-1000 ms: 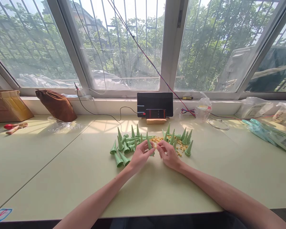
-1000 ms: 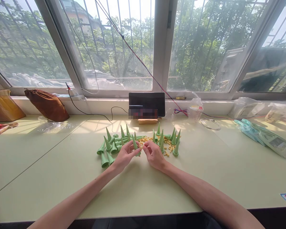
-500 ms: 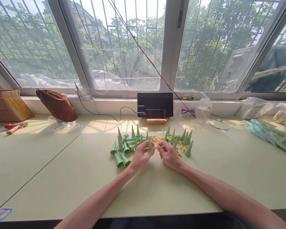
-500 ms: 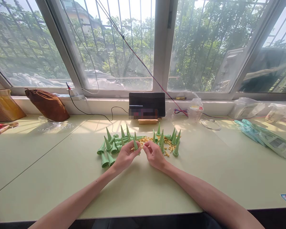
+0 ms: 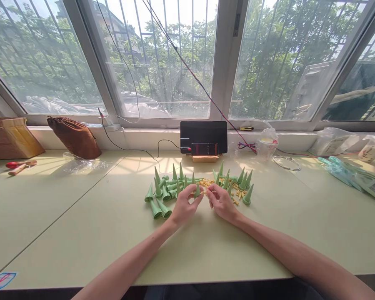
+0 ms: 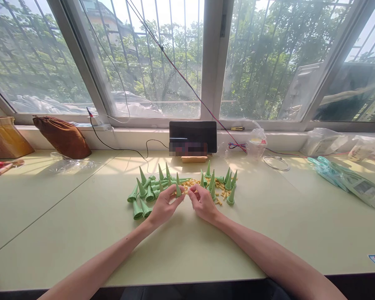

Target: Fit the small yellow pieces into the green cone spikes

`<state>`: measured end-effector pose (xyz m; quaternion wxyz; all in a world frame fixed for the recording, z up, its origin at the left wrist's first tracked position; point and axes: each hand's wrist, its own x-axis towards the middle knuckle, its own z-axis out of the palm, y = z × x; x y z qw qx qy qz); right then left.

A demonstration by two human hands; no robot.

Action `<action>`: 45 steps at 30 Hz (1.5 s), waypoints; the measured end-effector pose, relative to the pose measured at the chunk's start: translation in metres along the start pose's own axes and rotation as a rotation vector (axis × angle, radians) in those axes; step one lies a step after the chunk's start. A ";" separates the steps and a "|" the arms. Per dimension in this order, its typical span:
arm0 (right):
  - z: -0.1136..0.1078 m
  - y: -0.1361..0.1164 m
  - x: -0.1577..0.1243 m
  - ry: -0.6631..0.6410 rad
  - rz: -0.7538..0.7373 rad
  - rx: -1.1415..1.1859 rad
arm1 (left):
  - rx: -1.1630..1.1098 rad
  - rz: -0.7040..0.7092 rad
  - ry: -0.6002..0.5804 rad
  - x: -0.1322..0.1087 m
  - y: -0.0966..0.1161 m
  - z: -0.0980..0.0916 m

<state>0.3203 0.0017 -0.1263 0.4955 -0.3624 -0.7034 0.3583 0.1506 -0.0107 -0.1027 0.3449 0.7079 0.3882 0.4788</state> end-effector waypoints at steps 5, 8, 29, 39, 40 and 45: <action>0.000 0.000 0.000 -0.003 0.021 0.040 | 0.005 0.032 0.010 0.000 -0.002 0.000; 0.000 0.000 0.000 -0.001 0.025 0.053 | 0.002 0.042 0.013 0.000 -0.002 0.000; 0.001 -0.002 0.000 0.011 0.047 0.033 | -0.008 -0.001 0.027 -0.001 0.004 0.000; 0.001 -0.001 0.001 0.061 0.035 -0.006 | -0.262 -0.146 0.000 0.002 0.007 0.002; 0.001 -0.001 0.001 0.072 0.028 -0.026 | -0.258 -0.152 0.010 0.002 0.007 0.002; 0.001 -0.003 -0.001 0.157 -0.009 -0.085 | -0.052 -0.101 0.062 0.001 0.004 0.000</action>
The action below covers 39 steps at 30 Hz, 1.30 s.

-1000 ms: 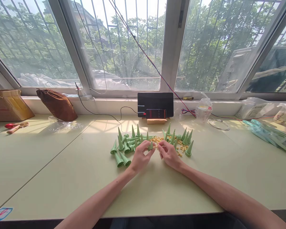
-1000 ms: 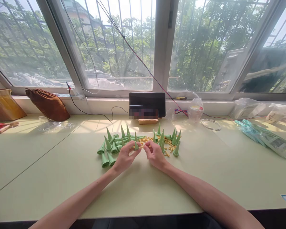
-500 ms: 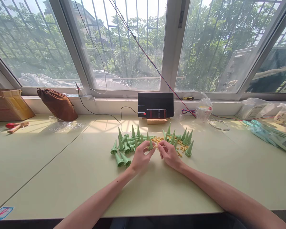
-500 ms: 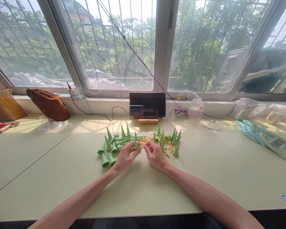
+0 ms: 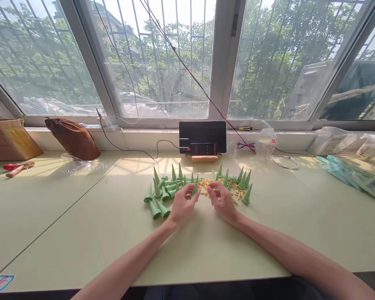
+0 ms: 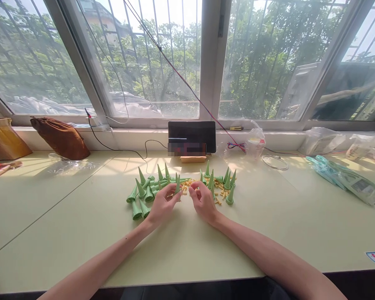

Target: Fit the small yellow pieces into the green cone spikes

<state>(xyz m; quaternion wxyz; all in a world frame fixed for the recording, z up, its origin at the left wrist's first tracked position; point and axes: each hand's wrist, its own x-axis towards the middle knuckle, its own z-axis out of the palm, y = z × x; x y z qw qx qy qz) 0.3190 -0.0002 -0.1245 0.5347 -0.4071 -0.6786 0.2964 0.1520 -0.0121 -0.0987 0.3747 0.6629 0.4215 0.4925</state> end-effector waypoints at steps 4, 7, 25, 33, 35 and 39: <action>0.000 0.000 -0.001 0.000 -0.036 -0.014 | 0.212 0.105 0.000 -0.002 -0.001 0.000; 0.001 0.001 -0.002 -0.011 -0.086 -0.057 | 0.280 0.152 -0.035 -0.002 -0.003 0.000; 0.001 0.005 -0.003 0.032 -0.227 -0.142 | 0.372 0.205 -0.103 -0.002 -0.007 0.001; 0.000 0.002 -0.004 0.007 -0.256 -0.154 | 0.376 0.208 -0.096 -0.003 -0.007 0.002; 0.000 0.000 -0.004 0.003 -0.283 -0.180 | 0.367 0.207 -0.105 -0.003 -0.007 0.002; -0.002 -0.003 -0.005 -0.006 -0.310 -0.204 | 0.349 0.206 -0.116 -0.004 -0.006 0.003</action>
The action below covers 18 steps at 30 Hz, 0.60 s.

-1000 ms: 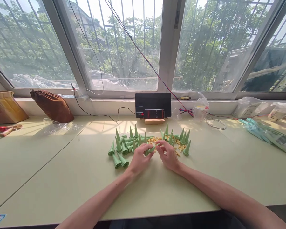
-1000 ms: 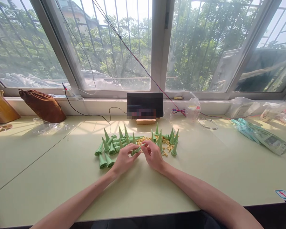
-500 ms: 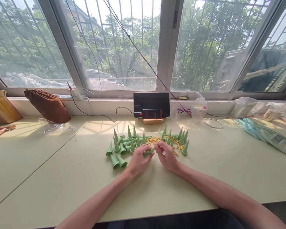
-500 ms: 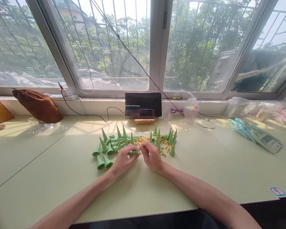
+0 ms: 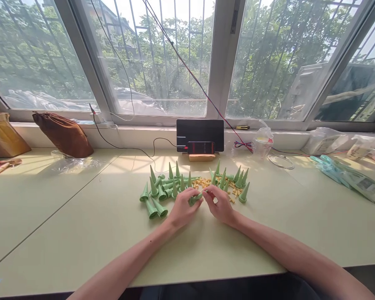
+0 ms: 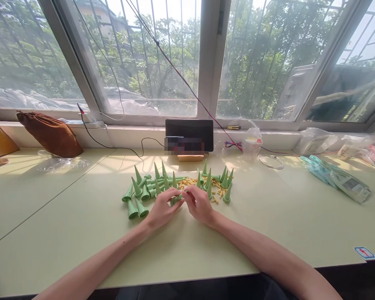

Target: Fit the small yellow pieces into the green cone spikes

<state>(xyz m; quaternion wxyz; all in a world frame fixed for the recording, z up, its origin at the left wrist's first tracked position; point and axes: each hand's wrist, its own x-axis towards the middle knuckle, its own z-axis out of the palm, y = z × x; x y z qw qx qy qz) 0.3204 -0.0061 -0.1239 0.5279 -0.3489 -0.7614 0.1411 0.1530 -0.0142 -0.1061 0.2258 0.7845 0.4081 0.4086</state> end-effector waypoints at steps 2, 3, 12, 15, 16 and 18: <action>-0.001 -0.001 0.000 0.001 -0.012 -0.003 | -0.007 0.002 -0.001 0.000 0.001 0.000; -0.001 -0.002 0.001 -0.001 -0.019 -0.007 | -0.010 0.003 -0.003 0.000 0.002 0.000; -0.014 -0.023 0.021 -0.086 -0.121 -0.064 | -0.093 -0.038 0.002 -0.001 0.011 0.002; -0.031 -0.034 0.037 0.022 -0.131 -0.127 | -0.231 -0.105 0.019 -0.002 0.013 0.002; -0.038 -0.037 0.043 0.083 -0.122 -0.148 | -0.281 -0.115 0.022 -0.002 0.013 0.002; -0.056 -0.041 0.058 0.211 -0.095 -0.193 | -0.357 -0.125 0.026 -0.001 0.012 0.002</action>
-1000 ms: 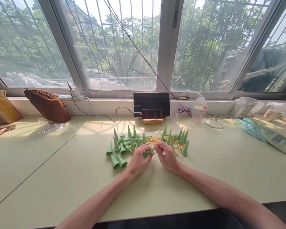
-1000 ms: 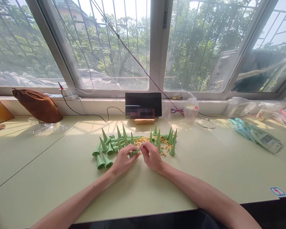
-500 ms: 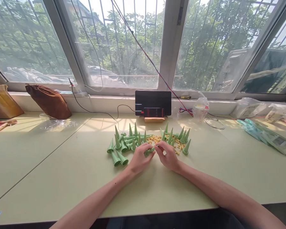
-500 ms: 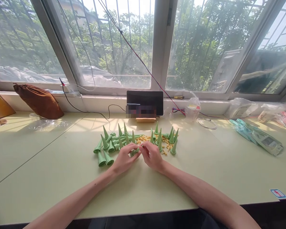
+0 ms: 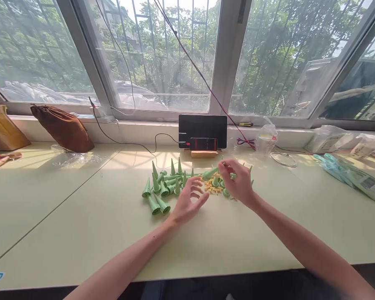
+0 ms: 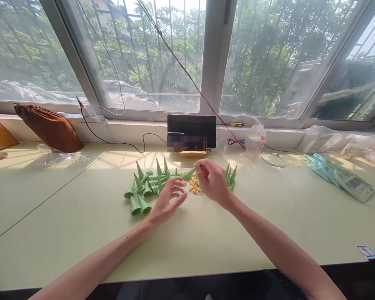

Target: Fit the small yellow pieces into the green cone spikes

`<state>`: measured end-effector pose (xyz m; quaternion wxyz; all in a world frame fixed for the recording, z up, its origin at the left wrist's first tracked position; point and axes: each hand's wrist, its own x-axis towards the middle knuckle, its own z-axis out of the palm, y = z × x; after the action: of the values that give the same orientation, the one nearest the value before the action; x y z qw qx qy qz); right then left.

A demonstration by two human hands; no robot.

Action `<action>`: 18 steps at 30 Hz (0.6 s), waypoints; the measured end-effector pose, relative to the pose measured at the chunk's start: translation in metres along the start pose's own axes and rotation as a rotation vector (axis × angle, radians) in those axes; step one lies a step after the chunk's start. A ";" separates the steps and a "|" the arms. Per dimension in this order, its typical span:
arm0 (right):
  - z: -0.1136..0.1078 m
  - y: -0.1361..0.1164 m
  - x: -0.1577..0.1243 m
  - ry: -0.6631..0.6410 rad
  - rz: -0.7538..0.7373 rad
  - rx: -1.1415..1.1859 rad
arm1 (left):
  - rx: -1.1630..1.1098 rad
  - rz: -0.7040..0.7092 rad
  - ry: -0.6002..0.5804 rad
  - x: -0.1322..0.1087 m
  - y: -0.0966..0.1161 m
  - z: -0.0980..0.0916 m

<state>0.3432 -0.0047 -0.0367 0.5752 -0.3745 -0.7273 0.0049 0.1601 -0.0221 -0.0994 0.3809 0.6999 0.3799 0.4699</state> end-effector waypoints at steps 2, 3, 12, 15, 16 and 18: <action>-0.014 0.004 0.019 0.075 0.045 -0.033 | -0.035 -0.016 -0.002 0.001 -0.001 0.000; -0.021 0.008 0.028 0.092 0.063 -0.052 | -0.038 -0.029 -0.005 0.001 -0.002 0.000; -0.050 0.073 0.066 -0.044 0.167 -0.477 | -0.004 -0.052 -0.031 0.001 -0.002 0.001; -0.045 0.095 0.066 -0.164 0.231 -0.522 | 0.003 -0.062 -0.026 0.002 -0.002 0.001; -0.043 0.101 0.065 -0.205 0.241 -0.532 | 0.004 -0.063 -0.027 0.002 -0.003 0.001; -0.039 0.110 0.063 -0.284 0.251 -0.549 | 0.006 -0.065 -0.028 0.001 -0.003 0.001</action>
<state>0.4315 0.0927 -0.0193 0.3405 -0.5975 -0.7227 -0.0683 0.1605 -0.0197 -0.1018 0.3989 0.6950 0.3985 0.4462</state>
